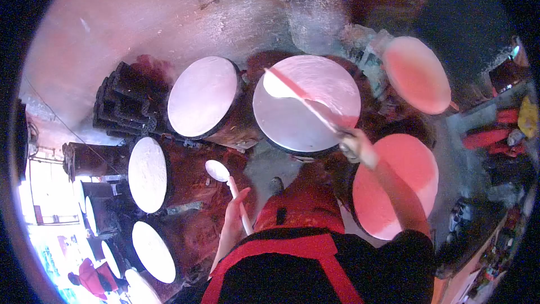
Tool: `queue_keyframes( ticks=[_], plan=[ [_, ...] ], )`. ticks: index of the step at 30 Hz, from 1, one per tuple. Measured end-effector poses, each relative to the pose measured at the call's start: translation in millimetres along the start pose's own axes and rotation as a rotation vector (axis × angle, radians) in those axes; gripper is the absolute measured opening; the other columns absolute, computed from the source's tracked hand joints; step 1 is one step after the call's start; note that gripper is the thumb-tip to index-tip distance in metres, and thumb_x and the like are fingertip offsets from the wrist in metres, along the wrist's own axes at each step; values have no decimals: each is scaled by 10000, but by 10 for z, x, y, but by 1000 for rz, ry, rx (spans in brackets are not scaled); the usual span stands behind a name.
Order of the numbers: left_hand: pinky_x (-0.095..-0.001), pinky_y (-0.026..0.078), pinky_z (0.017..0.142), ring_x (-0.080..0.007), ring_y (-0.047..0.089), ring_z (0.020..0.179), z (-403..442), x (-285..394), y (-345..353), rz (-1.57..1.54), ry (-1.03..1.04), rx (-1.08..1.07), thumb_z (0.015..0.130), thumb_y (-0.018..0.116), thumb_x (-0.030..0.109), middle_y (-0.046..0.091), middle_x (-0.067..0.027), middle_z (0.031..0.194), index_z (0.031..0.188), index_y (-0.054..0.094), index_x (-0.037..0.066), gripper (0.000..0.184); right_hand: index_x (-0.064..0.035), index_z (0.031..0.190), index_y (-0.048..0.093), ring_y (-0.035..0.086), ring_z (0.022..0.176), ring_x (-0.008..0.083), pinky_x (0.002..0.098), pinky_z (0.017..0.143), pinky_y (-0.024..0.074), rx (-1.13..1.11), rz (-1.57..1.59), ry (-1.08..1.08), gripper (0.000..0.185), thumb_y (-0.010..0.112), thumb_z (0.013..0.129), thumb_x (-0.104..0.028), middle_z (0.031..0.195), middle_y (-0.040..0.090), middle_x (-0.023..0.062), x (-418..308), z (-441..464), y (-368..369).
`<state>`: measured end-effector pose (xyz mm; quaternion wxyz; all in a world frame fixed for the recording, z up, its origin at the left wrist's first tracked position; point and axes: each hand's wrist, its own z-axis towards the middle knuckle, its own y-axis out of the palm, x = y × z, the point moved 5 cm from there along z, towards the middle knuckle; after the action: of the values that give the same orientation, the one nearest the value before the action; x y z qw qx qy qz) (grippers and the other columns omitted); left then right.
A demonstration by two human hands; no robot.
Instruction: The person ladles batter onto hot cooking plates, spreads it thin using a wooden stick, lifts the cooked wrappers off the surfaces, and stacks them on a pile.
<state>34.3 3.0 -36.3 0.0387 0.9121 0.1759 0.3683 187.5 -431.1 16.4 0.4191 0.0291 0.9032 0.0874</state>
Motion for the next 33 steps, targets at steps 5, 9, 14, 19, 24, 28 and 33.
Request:
queue_keyframes(
  ticks=[5,9,14,19,24,28,33],
  plan=[
    [-263,379,932,-118,522,1056,-73,-118,151,-235,-9,-5,927,597,259,579,-20,1236,1279,569,42,414,-162,1302,585,379,368,75,271,321,266,310,44,-258,362,595,948,-236,562,483,-23,-299,652,-571],
    [-271,371,957,-112,516,1062,-506,-1,492,-141,40,118,923,596,273,573,-19,1234,1277,569,39,425,-117,1099,648,379,371,82,275,333,291,39,-213,-120,189,624,942,-220,568,490,-31,-151,1048,-204],
    [-282,370,984,-126,532,1051,-706,-444,464,-200,-45,234,930,577,292,579,-41,1229,1290,552,17,453,-148,1279,611,390,393,76,284,336,288,-255,-197,-68,353,632,927,-141,580,512,-18,82,695,-453],
    [-278,458,858,-138,582,965,-710,-1002,-53,-71,-11,225,943,530,330,600,-61,1129,1269,583,-2,468,-186,1365,546,346,374,75,266,346,246,-37,-261,-178,407,568,959,-189,543,423,-37,-511,867,-573],
    [-217,425,742,-58,523,791,-852,-791,2,-96,60,293,939,525,335,589,-34,1238,1277,596,28,462,-109,1186,625,378,399,92,268,373,284,-253,-264,-127,280,619,917,-185,568,458,-29,78,768,-181],
    [-247,383,928,-96,519,1096,-759,-530,97,-3,-131,223,915,590,298,565,-10,1303,1320,573,59,470,-114,1306,578,353,398,71,265,361,270,-212,-135,-163,353,591,962,-194,552,416,-48,657,56,-587],
    [-239,347,921,-64,469,1109,-639,-150,253,100,-82,19,940,576,295,551,23,1270,1335,567,74,452,-123,1308,581,322,444,51,248,402,252,253,226,-306,332,539,981,-156,592,435,-77,569,-333,-376]
  ],
)
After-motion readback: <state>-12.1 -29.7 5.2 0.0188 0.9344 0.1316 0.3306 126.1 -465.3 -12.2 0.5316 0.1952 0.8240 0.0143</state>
